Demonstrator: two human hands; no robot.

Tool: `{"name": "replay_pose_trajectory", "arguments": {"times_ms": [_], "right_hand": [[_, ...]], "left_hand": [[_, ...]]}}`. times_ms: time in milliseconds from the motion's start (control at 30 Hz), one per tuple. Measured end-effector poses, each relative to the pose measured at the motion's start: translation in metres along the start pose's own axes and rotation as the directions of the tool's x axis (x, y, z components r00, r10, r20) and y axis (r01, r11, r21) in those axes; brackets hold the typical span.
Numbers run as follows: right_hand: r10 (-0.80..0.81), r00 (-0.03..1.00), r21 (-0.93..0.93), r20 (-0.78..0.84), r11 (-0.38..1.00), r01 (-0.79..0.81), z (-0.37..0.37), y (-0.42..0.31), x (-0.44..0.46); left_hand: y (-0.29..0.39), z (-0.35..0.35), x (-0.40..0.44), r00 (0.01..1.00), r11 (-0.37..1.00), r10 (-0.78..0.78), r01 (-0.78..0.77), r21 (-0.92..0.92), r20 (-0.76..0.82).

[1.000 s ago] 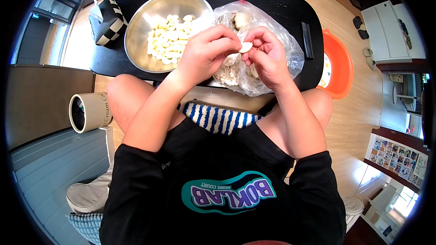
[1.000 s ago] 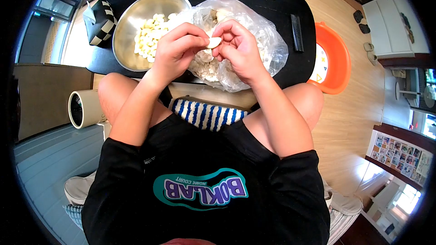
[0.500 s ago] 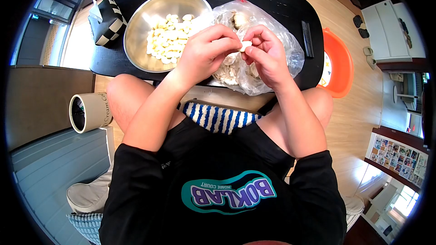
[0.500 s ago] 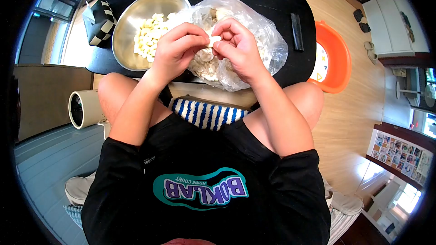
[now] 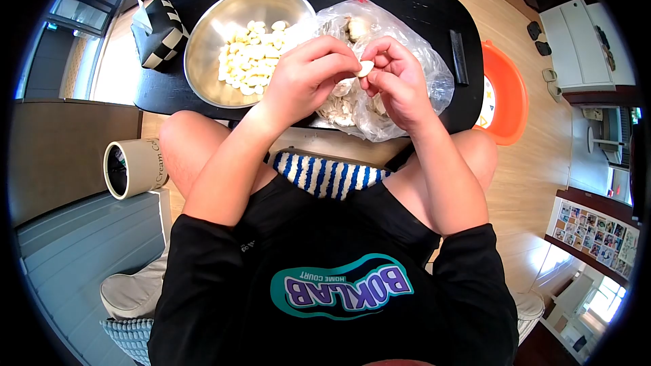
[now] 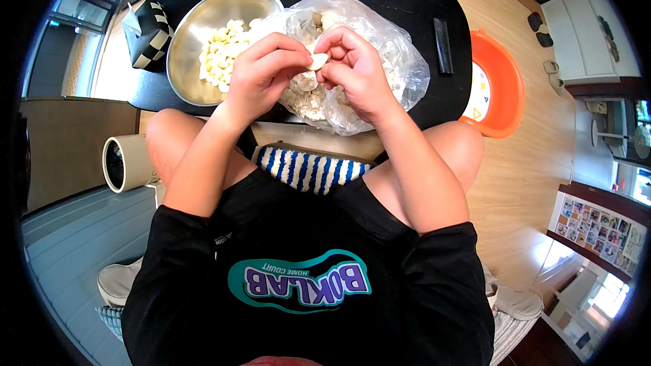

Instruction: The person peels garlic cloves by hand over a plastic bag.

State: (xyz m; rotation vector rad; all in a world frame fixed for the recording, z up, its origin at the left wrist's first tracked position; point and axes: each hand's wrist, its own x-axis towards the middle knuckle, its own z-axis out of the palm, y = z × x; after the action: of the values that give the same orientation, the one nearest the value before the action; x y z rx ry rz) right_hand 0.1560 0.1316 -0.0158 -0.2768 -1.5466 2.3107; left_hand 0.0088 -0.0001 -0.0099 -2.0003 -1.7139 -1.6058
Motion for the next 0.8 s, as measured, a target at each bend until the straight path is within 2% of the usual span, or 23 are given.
{"name": "replay_pose_trajectory", "arguments": {"times_ms": [200, 433, 567, 700, 800], "right_hand": [[0.008, 1.000, -0.002, 0.004, 1.000, -0.008, -0.0009, 0.0007, 0.0008], [0.036, 0.999, -0.024, -0.003, 0.999, -0.036, -0.0015, 0.0018, 0.0012], [0.068, 0.997, 0.063, -0.027, 0.996, -0.066, -0.0005, 0.0024, 0.0021], [0.082, 0.996, 0.169, -0.041, 0.983, -0.074, -0.0015, 0.0048, 0.0028], [0.075, 0.995, 0.175, -0.061, 0.982, -0.064, -0.0030, 0.0062, 0.0038]], "left_hand": [[-0.0001, -0.0009, 0.0010, 1.000, 1.000, -0.009, 0.009, -0.019, 0.012], [-0.0024, -0.0013, 0.0034, 0.996, 0.991, -0.086, 0.088, -0.103, 0.019], [-0.0017, -0.0014, 0.0025, 0.983, 0.968, -0.177, 0.181, -0.173, 0.040], [-0.0027, -0.0013, 0.0010, 0.978, 0.962, -0.201, 0.209, -0.176, 0.059], [-0.0027, -0.0016, 0.0009, 0.972, 0.958, -0.222, 0.232, -0.168, 0.074]]}}
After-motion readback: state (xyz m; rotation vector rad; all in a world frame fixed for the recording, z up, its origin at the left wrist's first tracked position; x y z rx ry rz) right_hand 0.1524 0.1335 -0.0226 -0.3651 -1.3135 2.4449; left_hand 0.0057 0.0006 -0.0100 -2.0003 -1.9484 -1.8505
